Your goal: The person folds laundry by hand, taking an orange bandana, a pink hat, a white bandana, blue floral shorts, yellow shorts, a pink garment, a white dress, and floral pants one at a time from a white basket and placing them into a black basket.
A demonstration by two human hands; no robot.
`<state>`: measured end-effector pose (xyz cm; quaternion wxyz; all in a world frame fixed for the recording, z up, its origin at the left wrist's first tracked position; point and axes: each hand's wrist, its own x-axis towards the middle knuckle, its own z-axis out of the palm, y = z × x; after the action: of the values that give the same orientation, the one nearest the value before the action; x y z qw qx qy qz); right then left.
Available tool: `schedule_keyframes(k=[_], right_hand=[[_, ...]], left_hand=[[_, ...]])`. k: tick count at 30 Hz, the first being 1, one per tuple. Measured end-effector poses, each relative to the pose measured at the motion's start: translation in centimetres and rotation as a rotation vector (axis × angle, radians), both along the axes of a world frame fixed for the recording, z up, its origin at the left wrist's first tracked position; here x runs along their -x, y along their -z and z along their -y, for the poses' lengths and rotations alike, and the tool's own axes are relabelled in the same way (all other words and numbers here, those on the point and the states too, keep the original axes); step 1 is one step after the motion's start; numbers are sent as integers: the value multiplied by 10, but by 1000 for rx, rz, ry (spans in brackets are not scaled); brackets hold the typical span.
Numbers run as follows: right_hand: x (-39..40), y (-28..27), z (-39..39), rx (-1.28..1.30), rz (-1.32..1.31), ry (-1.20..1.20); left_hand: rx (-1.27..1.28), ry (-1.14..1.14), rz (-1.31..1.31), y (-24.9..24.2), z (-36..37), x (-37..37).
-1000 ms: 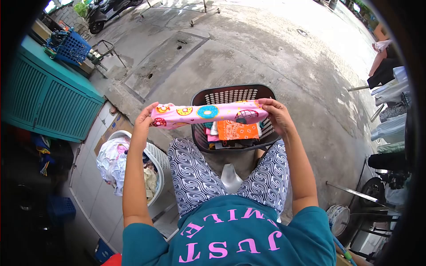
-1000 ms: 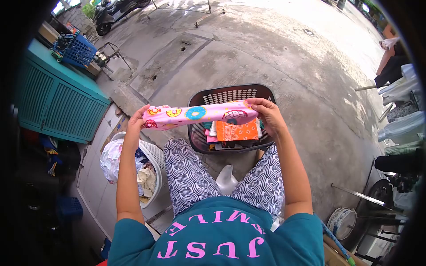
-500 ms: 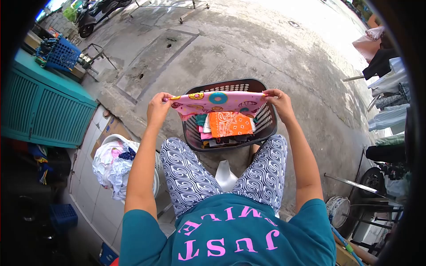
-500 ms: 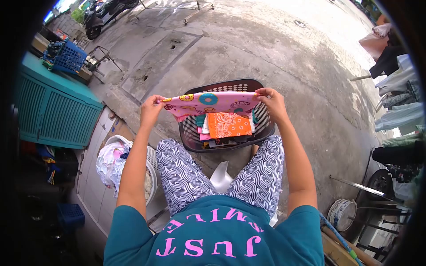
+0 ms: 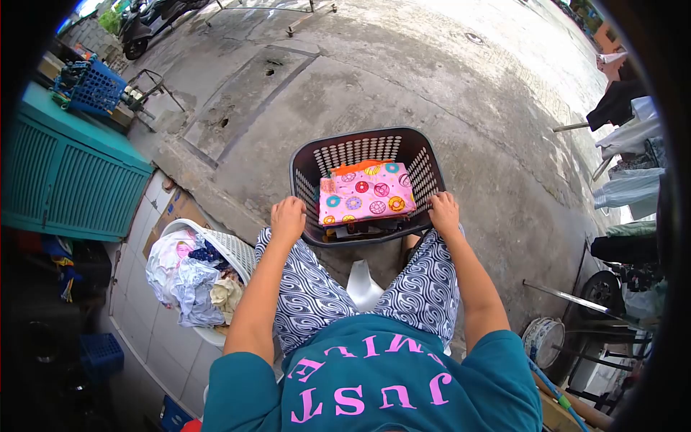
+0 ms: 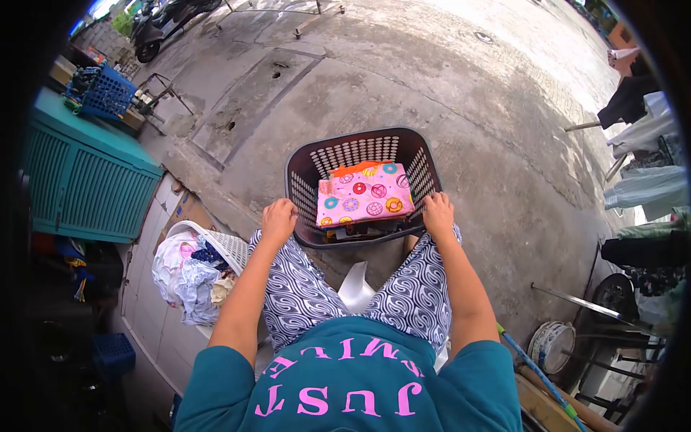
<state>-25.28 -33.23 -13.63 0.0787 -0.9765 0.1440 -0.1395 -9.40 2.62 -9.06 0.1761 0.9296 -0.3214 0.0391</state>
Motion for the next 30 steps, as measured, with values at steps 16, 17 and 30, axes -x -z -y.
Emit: schedule_keyframes(k=[16,17,30], right_hand=[[12,8,-16,-119,-33,275],[13,10,-15,-119,-30,273],[12,7,-14,-93,-99,246]], left_hand=[[-160,-487,-336,-20,-38,28],[-171,-486,-347,-20,-38,29],[124,-449,-164,-12,-42,33]])
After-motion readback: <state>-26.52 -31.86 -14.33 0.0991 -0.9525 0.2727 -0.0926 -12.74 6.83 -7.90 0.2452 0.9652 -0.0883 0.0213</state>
